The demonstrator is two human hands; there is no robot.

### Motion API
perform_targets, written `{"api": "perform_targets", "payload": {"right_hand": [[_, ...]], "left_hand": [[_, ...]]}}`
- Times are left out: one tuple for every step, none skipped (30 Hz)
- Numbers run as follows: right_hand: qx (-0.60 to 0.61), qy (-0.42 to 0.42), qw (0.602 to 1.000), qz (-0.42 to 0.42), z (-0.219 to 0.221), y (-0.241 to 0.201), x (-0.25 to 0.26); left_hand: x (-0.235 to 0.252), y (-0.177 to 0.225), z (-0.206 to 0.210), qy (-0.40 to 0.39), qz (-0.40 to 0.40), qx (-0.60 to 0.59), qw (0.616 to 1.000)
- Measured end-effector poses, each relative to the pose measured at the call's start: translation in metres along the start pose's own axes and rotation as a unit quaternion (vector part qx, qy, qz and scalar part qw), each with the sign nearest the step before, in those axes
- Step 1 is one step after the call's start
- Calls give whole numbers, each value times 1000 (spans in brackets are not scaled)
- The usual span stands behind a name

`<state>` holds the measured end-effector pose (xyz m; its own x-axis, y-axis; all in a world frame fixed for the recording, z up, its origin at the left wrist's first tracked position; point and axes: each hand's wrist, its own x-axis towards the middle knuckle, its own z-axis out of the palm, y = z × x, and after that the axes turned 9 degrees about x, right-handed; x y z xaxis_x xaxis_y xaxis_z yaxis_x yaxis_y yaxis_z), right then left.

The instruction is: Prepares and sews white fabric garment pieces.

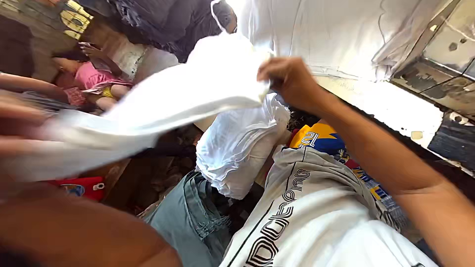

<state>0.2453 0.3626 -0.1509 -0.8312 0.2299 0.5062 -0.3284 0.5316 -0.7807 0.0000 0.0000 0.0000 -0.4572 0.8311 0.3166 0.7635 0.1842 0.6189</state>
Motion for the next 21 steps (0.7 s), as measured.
{"api": "perform_targets", "payload": {"right_hand": [[-24, -22, 999, 35, 22, 33, -25], [-48, -44, 994, 83, 43, 61, -52], [-71, -69, 985, 143, 59, 83, -80], [-82, -94, 971, 202, 71, 98, -106], [-83, -120, 956, 254, 76, 105, -130], [-80, -141, 943, 292, 75, 107, -148], [-80, -154, 933, 316, 69, 102, -158], [-80, -167, 927, 327, 61, 97, -163], [-74, -177, 924, 330, 55, 91, -169], [-58, -178, 926, 328, 51, 83, -175], [-36, -162, 933, 318, 47, 77, -180], [-5, -139, 942, 306, 44, 73, -185], [31, -115, 949, 291, 40, 71, -190], [71, -94, 954, 277, 35, 67, -196], [113, -70, 955, 264, 31, 62, -203], [145, -46, 956, 252, 27, 57, -209], [168, -24, 956, 240, 23, 53, -216], [183, -6, 956, 232, 19, 51, -223], [191, 9, 955, 227, 17, 50, -229], [194, 23, 955, 224, 15, 50, -235], [191, 31, 956, 222, 14, 49, -240]], "left_hand": [[-29, -38, 34, -93, -66, 27, 993], [-55, -68, 80, -172, -144, 40, 974], [-83, -98, 132, -241, -233, 13, 942], [-116, -131, 183, -297, -293, -17, 908], [-148, -159, 223, -303, -326, -52, 894], [-170, -176, 245, -281, -355, -80, 888], [-179, -183, 251, -256, -374, -102, 886], [-180, -181, 249, -242, -388, -124, 880], [-178, -175, 244, -253, -399, -133, 871], [-171, -169, 238, -281, -403, -122, 862], [-158, -163, 233, -327, -400, -86, 852], [-136, -155, 229, -385, -391, -26, 836], [-111, -144, 227, -440, -372, 52, 815], [-85, -131, 229, -474, -337, 145, 801], [-60, -114, 233, -469, -291, 230, 802], [-34, -90, 241, -427, -247, 279, 824], [-10, -62, 252, -366, -195, 286, 864], [13, -35, 269, -300, -133, 264, 907], [33, -7, 289, -242, -72, 225, 941], [50, 24, 311, -199, -18, 181, 963], [64, 55, 332, -177, 36, 145, 973]]}}
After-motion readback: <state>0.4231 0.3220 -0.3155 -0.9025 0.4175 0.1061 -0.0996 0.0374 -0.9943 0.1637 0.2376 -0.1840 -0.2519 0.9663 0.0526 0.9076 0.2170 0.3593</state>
